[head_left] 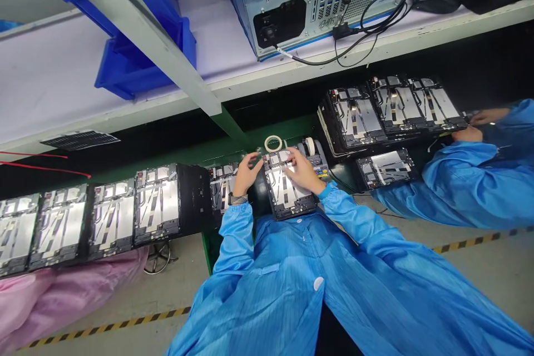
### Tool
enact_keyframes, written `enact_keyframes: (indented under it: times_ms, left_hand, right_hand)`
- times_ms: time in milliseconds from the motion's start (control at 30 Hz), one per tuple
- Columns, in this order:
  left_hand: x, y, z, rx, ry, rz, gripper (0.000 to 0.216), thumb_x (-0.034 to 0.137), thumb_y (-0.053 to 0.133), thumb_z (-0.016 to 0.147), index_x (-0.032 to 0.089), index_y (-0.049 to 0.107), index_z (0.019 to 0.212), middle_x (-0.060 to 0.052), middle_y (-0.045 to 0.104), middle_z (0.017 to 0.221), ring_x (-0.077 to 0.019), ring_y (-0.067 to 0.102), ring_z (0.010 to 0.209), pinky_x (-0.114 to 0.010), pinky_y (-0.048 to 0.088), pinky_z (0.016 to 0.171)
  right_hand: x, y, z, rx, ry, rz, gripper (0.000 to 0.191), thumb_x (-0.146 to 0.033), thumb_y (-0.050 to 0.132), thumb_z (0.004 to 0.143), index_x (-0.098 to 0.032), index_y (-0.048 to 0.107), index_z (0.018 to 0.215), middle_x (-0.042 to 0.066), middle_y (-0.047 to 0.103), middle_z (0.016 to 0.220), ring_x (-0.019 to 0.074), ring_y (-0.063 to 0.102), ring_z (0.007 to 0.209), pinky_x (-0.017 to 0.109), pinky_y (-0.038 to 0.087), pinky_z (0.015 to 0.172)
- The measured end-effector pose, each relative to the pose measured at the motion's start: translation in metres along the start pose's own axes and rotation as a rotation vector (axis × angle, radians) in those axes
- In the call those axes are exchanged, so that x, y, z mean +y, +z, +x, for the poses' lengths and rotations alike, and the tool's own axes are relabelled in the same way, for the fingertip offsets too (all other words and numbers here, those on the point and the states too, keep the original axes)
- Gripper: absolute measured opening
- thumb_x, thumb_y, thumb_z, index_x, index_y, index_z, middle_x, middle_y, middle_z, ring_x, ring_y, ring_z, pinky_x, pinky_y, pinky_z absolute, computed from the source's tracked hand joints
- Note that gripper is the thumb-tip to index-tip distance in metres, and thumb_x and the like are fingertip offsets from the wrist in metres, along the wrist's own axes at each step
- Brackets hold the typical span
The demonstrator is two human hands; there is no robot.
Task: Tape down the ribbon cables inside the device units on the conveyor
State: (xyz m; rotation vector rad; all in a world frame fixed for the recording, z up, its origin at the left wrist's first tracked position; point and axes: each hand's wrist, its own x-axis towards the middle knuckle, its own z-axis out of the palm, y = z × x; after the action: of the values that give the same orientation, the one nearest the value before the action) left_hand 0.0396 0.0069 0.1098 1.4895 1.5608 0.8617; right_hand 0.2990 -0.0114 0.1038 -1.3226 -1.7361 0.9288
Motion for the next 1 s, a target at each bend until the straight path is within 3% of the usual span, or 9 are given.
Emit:
enact_keyframes:
  times_ms: [100, 233, 400, 700, 1000]
  left_hand:
    - [-0.022, 0.013, -0.02, 0.011, -0.057, -0.157, 0.045, 0.037, 0.07, 0.091, 0.025, 0.063, 0.135, -0.011, 0.067, 0.143, -0.0272, 0.065, 0.131, -0.047, 0.053, 0.108]
    - [-0.033, 0.033, -0.03, 0.068, -0.066, -0.305, 0.055, 0.035, 0.073, 0.089, 0.026, 0.058, 0.141, -0.012, 0.062, 0.15, -0.0268, 0.062, 0.135, -0.045, 0.053, 0.11]
    - [-0.03, 0.043, -0.028, 0.118, -0.1, -0.309, 0.055, 0.033, 0.074, 0.088, 0.025, 0.058, 0.14, -0.012, 0.06, 0.152, -0.028, 0.061, 0.136, -0.046, 0.052, 0.111]
    - [-0.021, 0.05, -0.028, 0.144, -0.118, -0.33, 0.05, 0.032, 0.072, 0.09, 0.025, 0.057, 0.138, -0.011, 0.06, 0.15, -0.0261, 0.06, 0.136, -0.043, 0.052, 0.111]
    - [-0.026, 0.049, -0.028, 0.124, -0.115, -0.345, 0.051, 0.033, 0.073, 0.09, 0.027, 0.056, 0.138, -0.01, 0.06, 0.151, -0.0264, 0.059, 0.138, -0.043, 0.051, 0.111]
  right_hand:
    - [-0.01, 0.025, 0.009, -0.15, -0.112, -0.018, 0.07, -0.021, 0.066, 0.089, -0.022, 0.044, 0.155, 0.006, 0.067, 0.108, 0.0228, 0.059, 0.09, 0.039, 0.05, 0.091]
    - [-0.012, 0.042, 0.037, -0.259, -0.172, -0.022, 0.062, -0.009, 0.052, 0.092, -0.022, 0.049, 0.153, 0.004, 0.064, 0.096, 0.021, 0.056, 0.086, 0.034, 0.048, 0.085]
    - [-0.011, 0.04, 0.06, -0.335, -0.248, -0.067, 0.061, -0.006, 0.049, 0.091, -0.021, 0.052, 0.15, 0.005, 0.063, 0.097, 0.0205, 0.055, 0.086, 0.033, 0.048, 0.085]
    - [-0.014, 0.038, 0.064, -0.357, -0.31, -0.056, 0.056, -0.007, 0.05, 0.094, -0.024, 0.056, 0.147, 0.009, 0.064, 0.116, 0.0232, 0.057, 0.099, 0.039, 0.051, 0.092]
    - [-0.005, 0.033, 0.061, -0.386, -0.181, 0.026, 0.051, -0.007, 0.056, 0.091, -0.021, 0.06, 0.14, 0.002, 0.066, 0.094, 0.0175, 0.057, 0.079, 0.029, 0.047, 0.077]
